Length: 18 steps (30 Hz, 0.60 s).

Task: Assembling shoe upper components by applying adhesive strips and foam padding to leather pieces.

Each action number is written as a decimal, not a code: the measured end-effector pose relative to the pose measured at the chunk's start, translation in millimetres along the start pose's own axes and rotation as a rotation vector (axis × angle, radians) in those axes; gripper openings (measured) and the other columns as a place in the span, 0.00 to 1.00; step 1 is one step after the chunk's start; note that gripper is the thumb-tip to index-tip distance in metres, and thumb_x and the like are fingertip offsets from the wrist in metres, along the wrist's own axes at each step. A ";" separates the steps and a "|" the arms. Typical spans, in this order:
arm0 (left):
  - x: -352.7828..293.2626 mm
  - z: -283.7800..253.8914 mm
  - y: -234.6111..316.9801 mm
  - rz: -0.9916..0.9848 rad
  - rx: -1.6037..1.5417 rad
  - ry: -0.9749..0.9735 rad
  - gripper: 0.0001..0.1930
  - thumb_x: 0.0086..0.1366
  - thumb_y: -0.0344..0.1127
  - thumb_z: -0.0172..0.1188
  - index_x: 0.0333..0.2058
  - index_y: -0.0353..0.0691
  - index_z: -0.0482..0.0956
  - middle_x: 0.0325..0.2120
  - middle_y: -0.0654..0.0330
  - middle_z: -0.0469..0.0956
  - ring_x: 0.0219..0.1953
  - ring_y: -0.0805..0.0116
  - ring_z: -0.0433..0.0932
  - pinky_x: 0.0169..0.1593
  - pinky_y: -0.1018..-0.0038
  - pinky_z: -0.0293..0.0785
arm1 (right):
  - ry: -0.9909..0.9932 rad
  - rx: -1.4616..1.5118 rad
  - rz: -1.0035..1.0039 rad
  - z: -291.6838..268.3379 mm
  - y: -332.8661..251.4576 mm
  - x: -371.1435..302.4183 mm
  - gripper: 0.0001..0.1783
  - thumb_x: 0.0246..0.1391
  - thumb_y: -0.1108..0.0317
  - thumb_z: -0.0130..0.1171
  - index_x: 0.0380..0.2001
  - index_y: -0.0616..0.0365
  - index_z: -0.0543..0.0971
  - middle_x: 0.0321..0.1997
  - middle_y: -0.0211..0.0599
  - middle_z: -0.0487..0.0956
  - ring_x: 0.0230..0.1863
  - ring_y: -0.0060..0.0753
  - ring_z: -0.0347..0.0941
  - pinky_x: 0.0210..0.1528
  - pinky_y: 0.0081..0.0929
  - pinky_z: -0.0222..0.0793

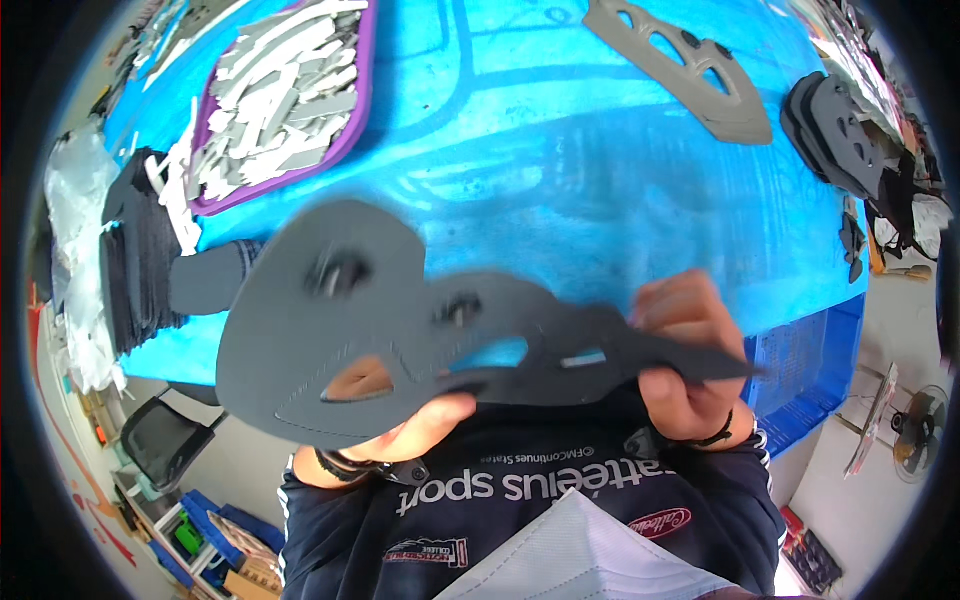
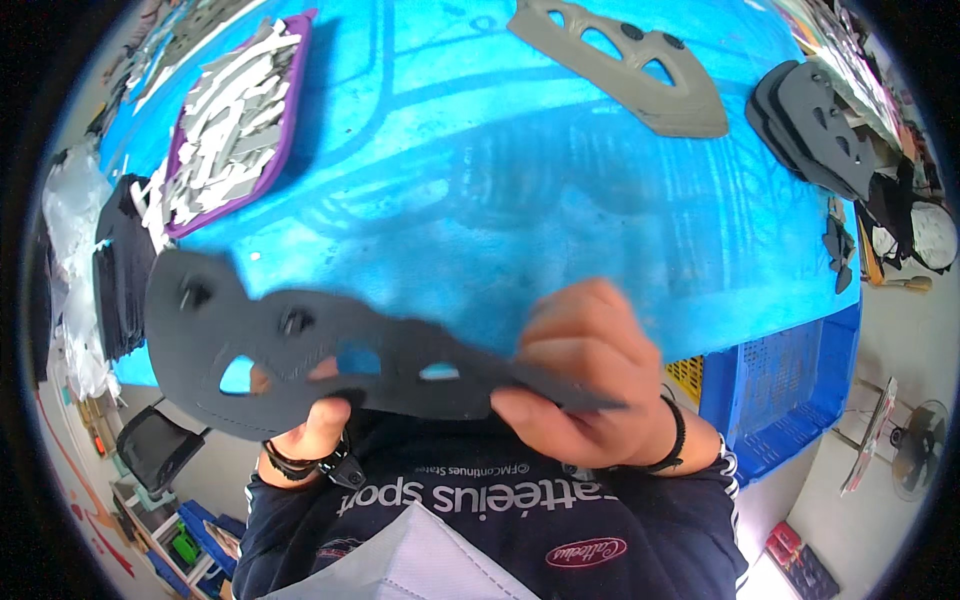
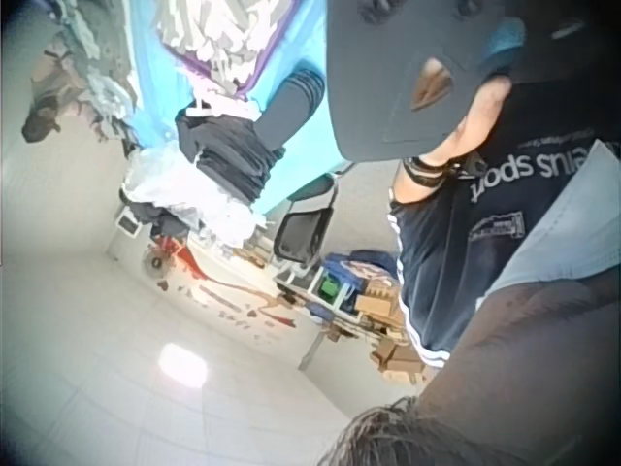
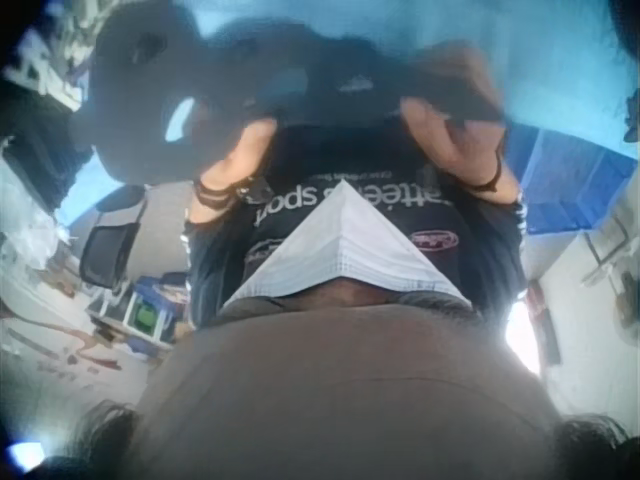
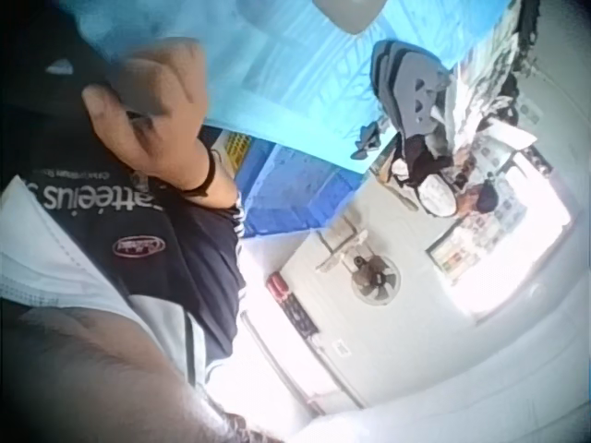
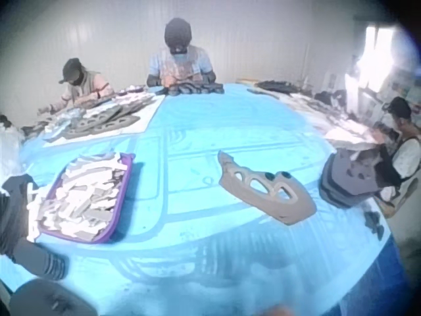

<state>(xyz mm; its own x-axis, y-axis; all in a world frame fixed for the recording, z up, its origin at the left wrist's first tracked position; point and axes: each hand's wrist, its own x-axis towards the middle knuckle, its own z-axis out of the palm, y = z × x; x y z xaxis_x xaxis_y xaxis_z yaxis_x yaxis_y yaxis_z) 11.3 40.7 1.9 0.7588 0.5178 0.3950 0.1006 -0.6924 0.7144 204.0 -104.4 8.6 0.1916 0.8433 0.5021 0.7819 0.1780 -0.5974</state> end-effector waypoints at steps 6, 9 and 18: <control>-5.5 5.5 9.1 -0.029 -0.473 -0.020 0.11 0.53 0.35 0.63 0.29 0.31 0.76 0.23 0.56 0.75 0.25 0.64 0.74 0.29 0.71 0.67 | -0.256 0.607 0.314 3.9 -15.7 3.1 0.09 0.44 0.73 0.63 0.31 0.64 0.78 0.23 0.33 0.76 0.25 0.21 0.71 0.27 0.17 0.64; -14.7 1.8 12.6 -0.054 -0.465 -0.073 0.11 0.57 0.34 0.60 0.33 0.30 0.76 0.26 0.55 0.76 0.27 0.65 0.74 0.31 0.73 0.68 | -0.151 0.806 0.414 3.6 -22.7 -4.8 0.08 0.44 0.74 0.64 0.29 0.64 0.78 0.22 0.29 0.76 0.23 0.19 0.69 0.24 0.17 0.62; 36.7 -45.9 46.5 -0.018 0.342 -0.267 0.18 0.55 0.44 0.59 0.43 0.41 0.76 0.28 0.54 0.76 0.29 0.57 0.76 0.32 0.68 0.71 | 0.813 0.813 0.224 -35.7 32.3 -15.5 0.07 0.52 0.71 0.56 0.35 0.60 0.73 0.33 0.31 0.74 0.31 0.19 0.68 0.31 0.18 0.63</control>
<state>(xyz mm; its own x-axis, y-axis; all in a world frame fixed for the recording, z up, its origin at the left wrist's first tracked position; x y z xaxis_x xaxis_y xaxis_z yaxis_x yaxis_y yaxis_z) 14.3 50.6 76.1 0.8904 0.4140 0.1893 0.2881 -0.8345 0.4697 247.4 -129.8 3.8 0.8302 0.3768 0.4108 0.1296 0.5863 -0.7997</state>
